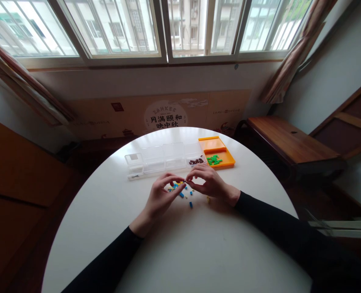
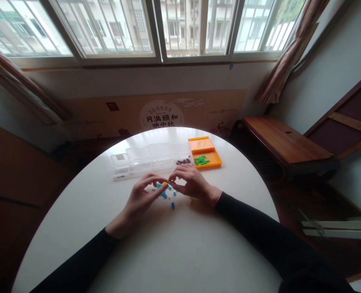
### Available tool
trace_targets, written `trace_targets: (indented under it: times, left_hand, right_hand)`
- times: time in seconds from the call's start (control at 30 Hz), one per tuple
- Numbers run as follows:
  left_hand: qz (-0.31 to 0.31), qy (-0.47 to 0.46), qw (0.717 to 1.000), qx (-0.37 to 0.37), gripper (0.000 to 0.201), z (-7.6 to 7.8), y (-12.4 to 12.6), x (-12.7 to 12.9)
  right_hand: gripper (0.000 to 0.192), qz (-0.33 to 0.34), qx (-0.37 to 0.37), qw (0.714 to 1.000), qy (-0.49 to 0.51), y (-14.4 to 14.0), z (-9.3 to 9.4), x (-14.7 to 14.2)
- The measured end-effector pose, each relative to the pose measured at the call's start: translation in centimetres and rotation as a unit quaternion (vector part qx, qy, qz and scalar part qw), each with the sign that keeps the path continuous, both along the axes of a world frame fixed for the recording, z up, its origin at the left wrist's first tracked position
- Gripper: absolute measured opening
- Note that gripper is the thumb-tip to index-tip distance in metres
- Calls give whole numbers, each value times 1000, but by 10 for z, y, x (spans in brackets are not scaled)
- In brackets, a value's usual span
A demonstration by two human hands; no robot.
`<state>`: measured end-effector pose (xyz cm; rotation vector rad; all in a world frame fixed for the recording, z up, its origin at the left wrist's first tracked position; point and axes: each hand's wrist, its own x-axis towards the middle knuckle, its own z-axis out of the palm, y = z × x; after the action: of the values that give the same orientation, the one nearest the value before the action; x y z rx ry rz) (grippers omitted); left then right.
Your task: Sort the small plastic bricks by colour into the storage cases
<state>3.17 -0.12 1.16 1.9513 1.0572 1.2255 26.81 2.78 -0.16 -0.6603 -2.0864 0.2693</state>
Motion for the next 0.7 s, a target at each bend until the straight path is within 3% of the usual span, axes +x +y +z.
trace_targets:
  times: [0.7]
  left_hand:
    - [12,14,1000,24,22,0,0,2]
  right_hand:
    - [4,-1,-25,1000,-11,0,-3,2]
